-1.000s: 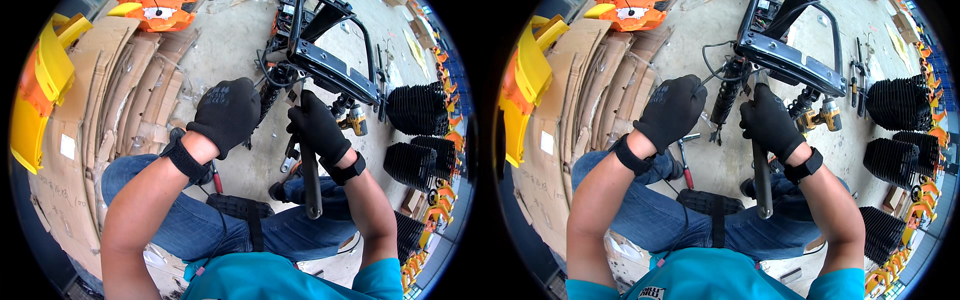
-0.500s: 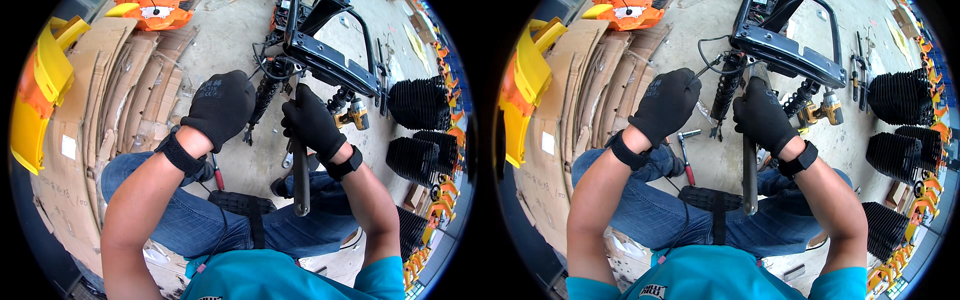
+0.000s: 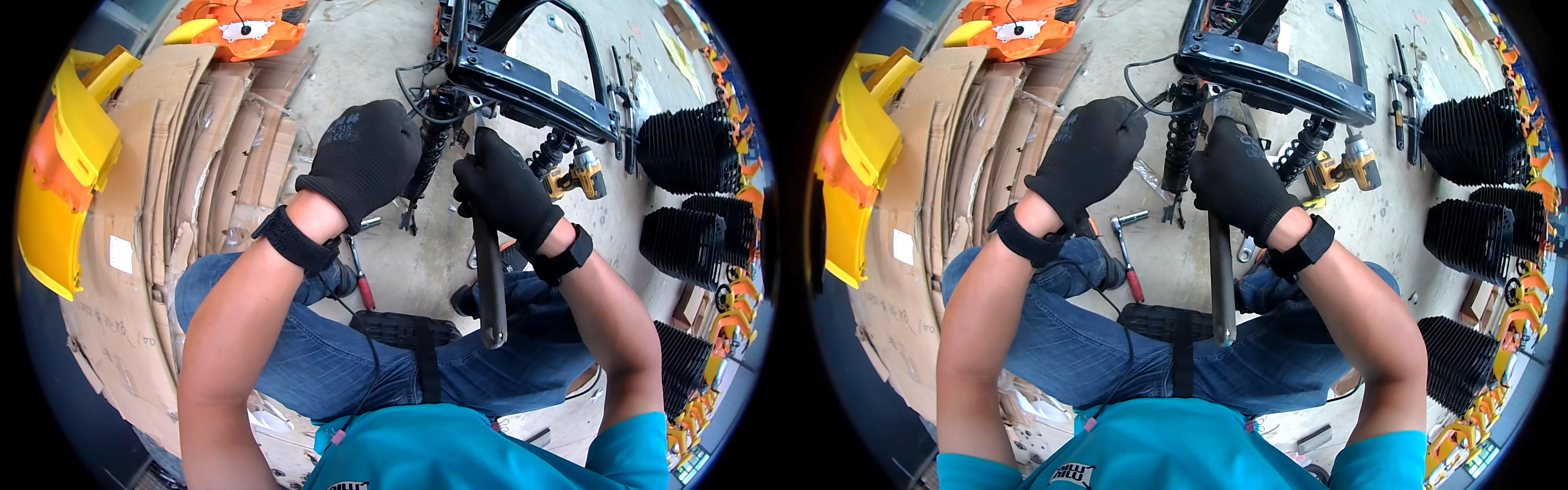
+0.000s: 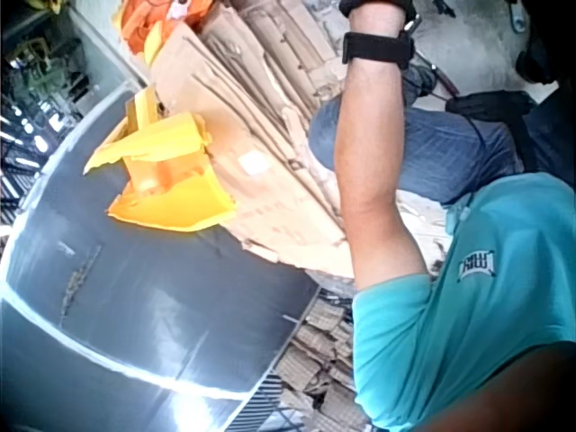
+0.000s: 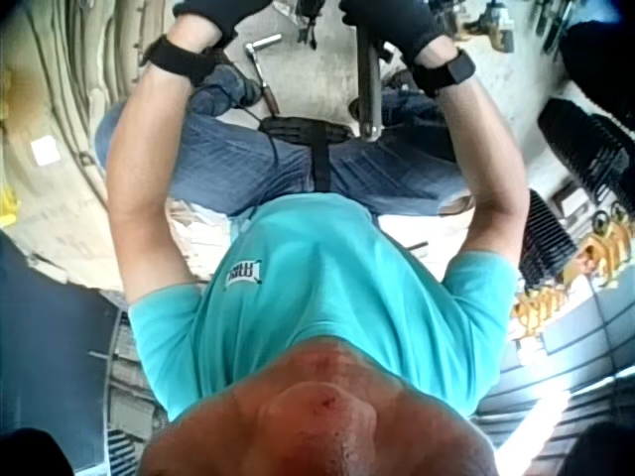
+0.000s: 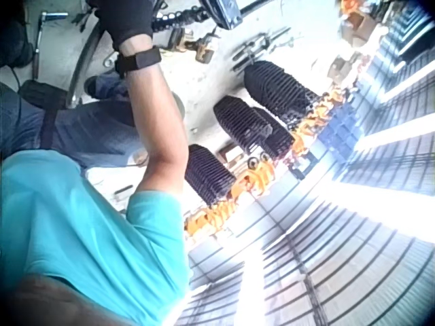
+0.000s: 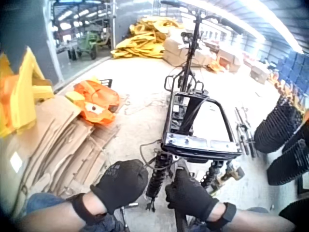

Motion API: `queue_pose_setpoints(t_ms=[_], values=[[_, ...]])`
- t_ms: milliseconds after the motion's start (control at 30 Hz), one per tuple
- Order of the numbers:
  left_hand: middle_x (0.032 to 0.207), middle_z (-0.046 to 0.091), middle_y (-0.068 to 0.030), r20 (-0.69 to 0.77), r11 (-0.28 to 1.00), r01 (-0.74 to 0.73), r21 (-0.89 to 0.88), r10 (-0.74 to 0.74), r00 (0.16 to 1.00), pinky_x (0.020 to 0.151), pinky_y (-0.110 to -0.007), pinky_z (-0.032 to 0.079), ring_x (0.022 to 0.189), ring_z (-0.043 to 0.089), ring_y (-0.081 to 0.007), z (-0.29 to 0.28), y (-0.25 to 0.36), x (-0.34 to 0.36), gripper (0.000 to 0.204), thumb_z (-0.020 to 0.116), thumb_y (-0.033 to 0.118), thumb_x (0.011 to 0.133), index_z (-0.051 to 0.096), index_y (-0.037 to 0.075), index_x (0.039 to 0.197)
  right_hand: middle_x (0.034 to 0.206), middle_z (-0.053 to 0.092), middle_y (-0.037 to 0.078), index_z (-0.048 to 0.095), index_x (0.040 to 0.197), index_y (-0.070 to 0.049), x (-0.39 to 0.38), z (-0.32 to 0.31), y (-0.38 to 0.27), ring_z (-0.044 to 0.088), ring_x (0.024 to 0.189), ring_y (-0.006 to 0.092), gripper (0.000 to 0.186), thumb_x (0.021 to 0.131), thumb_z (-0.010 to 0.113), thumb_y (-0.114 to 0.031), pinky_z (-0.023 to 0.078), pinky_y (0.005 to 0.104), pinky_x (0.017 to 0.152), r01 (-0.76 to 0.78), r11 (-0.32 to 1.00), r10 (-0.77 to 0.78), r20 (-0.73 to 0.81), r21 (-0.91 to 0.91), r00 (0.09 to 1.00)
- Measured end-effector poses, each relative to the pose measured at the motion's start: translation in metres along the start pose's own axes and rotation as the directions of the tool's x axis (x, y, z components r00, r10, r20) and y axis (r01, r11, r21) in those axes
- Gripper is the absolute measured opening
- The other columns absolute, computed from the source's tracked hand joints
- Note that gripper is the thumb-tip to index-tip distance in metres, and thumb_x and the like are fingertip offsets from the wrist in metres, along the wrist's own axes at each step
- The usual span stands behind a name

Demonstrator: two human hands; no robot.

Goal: The person installs components onto a motorcycle frame by using a wrench and a socket wrench to secure bolts on the shock absorbers, then uses an electric screwdriver to tighten fasteners.

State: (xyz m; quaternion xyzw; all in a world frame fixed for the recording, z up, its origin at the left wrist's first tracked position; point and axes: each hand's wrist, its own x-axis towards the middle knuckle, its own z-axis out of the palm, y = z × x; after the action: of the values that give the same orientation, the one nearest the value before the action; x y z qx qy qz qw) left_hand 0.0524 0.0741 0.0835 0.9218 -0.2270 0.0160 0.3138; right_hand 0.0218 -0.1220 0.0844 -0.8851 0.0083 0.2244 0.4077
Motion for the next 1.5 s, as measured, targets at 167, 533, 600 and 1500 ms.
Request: queue_pose_setpoints(t_ms=[167,533,600,1500], values=[[0.07,0.061,-0.0233,-0.115,0.998,-0.043,0.052,0.048,0.992,0.067,-0.044,0.05,0.071,0.061,-0.0396,0.001,-0.005,0.011,0.022,0.057,0.018,0.081,0.061,-0.001,0.071,0.075,0.06,0.016,0.039,0.088,0.003,-0.001,-0.002,-0.01,0.066,0.063,0.0217,0.019,0.088,0.05,-0.012,0.056,0.0327,0.053,-0.059,0.998,0.059,0.017,0.006,0.998],[0.072,0.061,-0.0205,-0.011,0.868,-0.347,0.354,0.375,0.927,0.067,-0.045,0.05,0.072,0.061,-0.0374,-0.014,-0.028,0.057,0.012,0.058,0.012,0.075,0.062,0.002,0.069,0.074,0.06,0.016,0.038,0.09,0.003,0.0,0.0,0.009,0.066,0.064,0.021,0.02,0.089,0.05,-0.013,0.056,0.0326,0.055,0.225,0.95,-0.227,0.015,-0.218,0.974],[0.072,0.061,-0.0163,0.064,0.758,-0.454,0.468,0.483,0.873,0.067,-0.043,0.051,0.073,0.062,-0.0331,-0.021,-0.03,0.063,0.007,0.059,0.008,0.073,0.064,0.005,0.07,0.074,0.06,0.016,0.039,0.09,0.003,-0.001,-0.004,-0.007,0.066,0.064,0.0212,0.02,0.089,0.05,-0.013,0.056,0.0327,0.055,-0.038,0.998,0.039,0.038,-0.044,0.998],[0.064,0.06,-0.0211,0.122,0.944,0.224,0.244,-0.259,0.958,0.054,-0.051,0.045,0.063,0.061,-0.0401,0.055,0.026,-0.029,0.017,0.048,0.02,0.093,0.045,0.004,0.098,0.071,0.061,0.014,0.044,0.088,0.004,0.004,-0.006,0.011,0.066,0.061,0.0213,0.018,0.088,0.052,-0.013,0.056,0.0321,0.053,0.366,0.911,-0.364,0.05,-0.188,0.93]])
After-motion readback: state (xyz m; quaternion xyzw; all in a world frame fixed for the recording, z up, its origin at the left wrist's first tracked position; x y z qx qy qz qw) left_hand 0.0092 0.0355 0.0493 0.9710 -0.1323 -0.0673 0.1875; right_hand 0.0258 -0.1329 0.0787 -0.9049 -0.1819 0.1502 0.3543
